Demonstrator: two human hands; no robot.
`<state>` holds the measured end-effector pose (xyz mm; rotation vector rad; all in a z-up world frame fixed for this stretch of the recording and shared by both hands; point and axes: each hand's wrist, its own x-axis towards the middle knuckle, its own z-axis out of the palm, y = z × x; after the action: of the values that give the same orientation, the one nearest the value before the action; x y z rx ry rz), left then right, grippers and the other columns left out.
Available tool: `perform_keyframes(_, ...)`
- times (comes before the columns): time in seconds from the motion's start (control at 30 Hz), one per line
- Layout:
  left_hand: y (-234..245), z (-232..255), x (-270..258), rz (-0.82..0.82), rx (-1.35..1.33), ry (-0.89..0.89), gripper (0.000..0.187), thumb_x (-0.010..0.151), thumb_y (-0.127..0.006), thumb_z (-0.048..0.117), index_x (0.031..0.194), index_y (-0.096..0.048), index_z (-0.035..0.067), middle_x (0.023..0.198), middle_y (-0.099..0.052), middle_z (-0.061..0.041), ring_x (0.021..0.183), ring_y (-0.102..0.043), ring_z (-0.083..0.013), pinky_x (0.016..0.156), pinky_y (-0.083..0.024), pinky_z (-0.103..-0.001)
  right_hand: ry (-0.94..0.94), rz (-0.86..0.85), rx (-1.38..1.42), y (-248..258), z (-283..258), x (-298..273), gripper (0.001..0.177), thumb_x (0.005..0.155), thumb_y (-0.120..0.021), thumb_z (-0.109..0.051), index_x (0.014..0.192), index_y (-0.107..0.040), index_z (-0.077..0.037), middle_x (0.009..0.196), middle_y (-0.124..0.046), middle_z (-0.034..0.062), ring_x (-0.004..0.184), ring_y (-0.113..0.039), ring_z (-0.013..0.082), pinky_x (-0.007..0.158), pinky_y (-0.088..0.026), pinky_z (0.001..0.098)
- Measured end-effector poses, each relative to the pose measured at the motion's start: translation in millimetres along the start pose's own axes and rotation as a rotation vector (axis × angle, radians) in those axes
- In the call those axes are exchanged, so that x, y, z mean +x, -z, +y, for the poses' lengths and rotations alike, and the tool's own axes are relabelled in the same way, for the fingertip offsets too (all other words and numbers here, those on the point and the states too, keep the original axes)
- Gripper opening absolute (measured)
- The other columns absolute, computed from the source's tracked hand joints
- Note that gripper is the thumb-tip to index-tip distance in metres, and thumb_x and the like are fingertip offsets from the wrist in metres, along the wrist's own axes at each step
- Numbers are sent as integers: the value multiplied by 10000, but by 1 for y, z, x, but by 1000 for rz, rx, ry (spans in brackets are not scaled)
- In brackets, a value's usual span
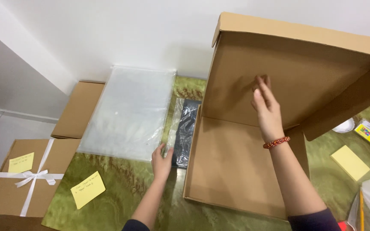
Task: Folding a t-shirt and packaging it into a plastic bag and a cardboard box with a ribbon.
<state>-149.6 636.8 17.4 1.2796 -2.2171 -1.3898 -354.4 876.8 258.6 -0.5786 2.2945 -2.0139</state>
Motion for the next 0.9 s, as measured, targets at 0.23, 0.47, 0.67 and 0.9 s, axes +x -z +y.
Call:
perform_keyframes(0.23,-30,-71,70,-182,302,161,785,809,-765,716,1450,-667,272,1248,-798,-24,1287,-678,-357,1081,-491,-458,25,6,-32,-10,57,30,538,1119,-595,-240,1620,-456,-103,1743,-132,298,1488,-307,587,1219,-350,667)
perform_keyframes(0.47,-41,-71,69,-89,-8,129,292,862,-818,392,1120,-840,259,1055,-842,-6,1114,-763,-270,966,-574,-407,176,-170,-416,-75,84,-42,490,951,-696,-128,1439,-661,-160,1690,-365,247,1502,-346,568,1162,-355,727)
perform_keyframes(0.67,-37,-60,72,-60,-185,108,206,950,-759,296,1121,-833,206,1060,-850,-29,1061,-779,-235,950,-575,-394,-153,-510,-786,-148,97,-144,555,928,-717,-320,1474,-629,-275,1796,-81,115,1615,-141,462,1145,-324,802)
perform_keyframes(0.9,45,-31,72,101,-312,17,181,939,-770,221,1102,-826,168,1015,-842,-44,1012,-775,-209,913,-568,-371,-189,-410,-817,-168,126,-160,956,863,-587,46,1687,-113,-52,1784,55,209,1321,-572,518,1018,-626,537)
